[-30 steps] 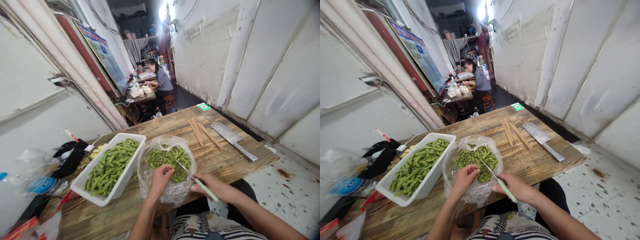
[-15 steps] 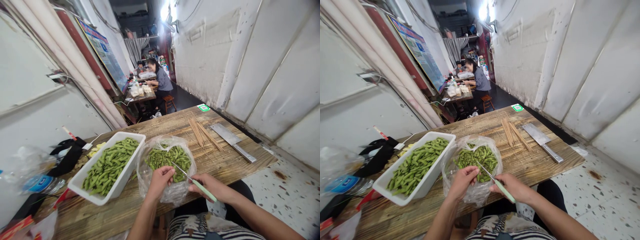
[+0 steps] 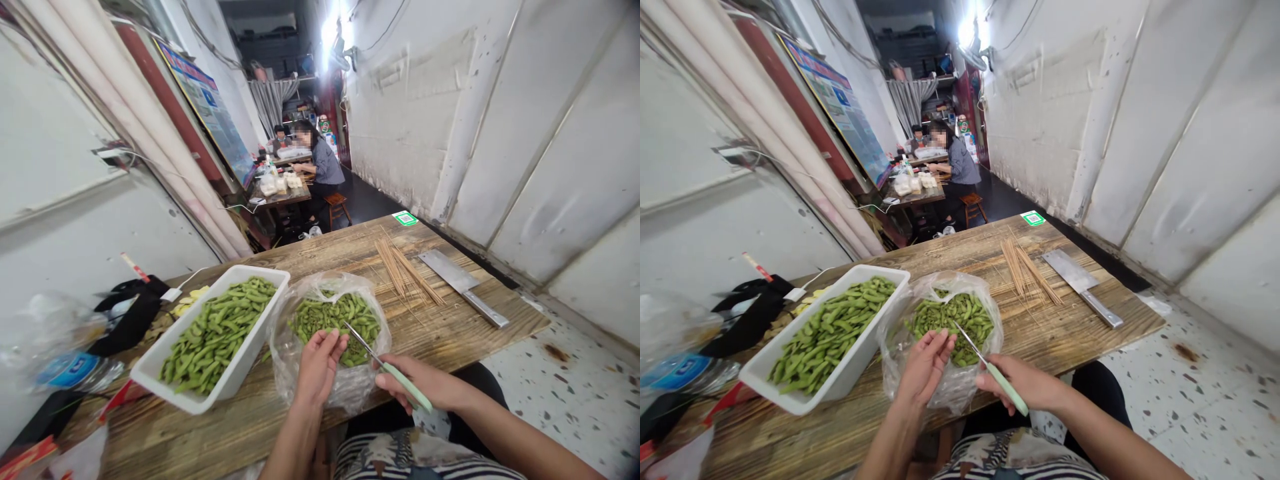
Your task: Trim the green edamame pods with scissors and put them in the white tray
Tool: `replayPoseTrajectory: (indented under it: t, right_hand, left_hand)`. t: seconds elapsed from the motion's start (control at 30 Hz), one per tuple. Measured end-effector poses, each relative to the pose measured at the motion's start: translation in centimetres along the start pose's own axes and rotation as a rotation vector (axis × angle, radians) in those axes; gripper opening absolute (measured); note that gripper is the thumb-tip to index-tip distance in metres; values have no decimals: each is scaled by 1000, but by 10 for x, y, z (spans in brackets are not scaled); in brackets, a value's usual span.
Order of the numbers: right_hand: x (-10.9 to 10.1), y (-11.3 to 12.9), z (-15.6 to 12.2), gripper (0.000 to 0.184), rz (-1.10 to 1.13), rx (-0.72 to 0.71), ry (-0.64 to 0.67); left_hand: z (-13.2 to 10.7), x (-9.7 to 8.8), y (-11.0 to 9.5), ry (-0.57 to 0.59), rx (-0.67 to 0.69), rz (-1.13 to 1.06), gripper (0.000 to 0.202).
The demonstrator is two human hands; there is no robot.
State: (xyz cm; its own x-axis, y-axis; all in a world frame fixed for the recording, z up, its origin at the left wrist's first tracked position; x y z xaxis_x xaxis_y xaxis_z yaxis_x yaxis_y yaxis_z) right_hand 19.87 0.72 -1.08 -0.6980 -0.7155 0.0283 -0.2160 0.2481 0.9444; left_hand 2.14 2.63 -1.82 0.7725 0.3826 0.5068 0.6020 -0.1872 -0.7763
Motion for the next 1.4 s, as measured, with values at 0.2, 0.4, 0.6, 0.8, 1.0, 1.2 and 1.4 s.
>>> replayPoseTrajectory:
  t: [0.2, 0.4, 0.6, 0.8, 1.0, 1.2, 1.4]
  right_hand:
    - [2, 3, 4, 41, 56, -11, -21]
    - [-7, 1, 5, 41, 129, 10, -108]
    - [-12, -2, 3, 39, 123, -6, -95]
    - [-13, -6, 2, 37, 107, -11, -99]
    - [-15, -9, 0, 37, 70, 9, -108]
    - [-15, -9, 2, 40, 36, 11, -89]
    - [-14, -4, 4, 36, -22, -16, -55]
  left_hand:
    - [-4, 3, 10, 1, -22, -5, 20]
    - [11, -16, -10, -35, 78, 70, 19]
    - [33, -22, -25, 31, 174, 532, 11]
    - [45, -11, -11, -123, 435, 1550, 20]
    - [55, -13, -10, -92, 377, 1711, 13]
    - [43, -21, -20, 59, 393, 1190, 19]
    - [26, -19, -21, 117, 159, 915, 34]
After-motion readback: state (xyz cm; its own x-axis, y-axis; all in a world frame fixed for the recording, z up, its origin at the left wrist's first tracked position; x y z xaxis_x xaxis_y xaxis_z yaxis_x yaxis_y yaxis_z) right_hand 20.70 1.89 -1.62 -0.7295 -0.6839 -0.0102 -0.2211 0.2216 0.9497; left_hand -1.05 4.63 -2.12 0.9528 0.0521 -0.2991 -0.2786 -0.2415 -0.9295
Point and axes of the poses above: each hand's wrist, its own z-axis towards the middle knuckle, its own x-axis out of the palm, y = z × x, the point moved 4 cm from there along z, towards the middle knuckle, and after that the axes turned 4 degrees about z, right-handed, at the moved point
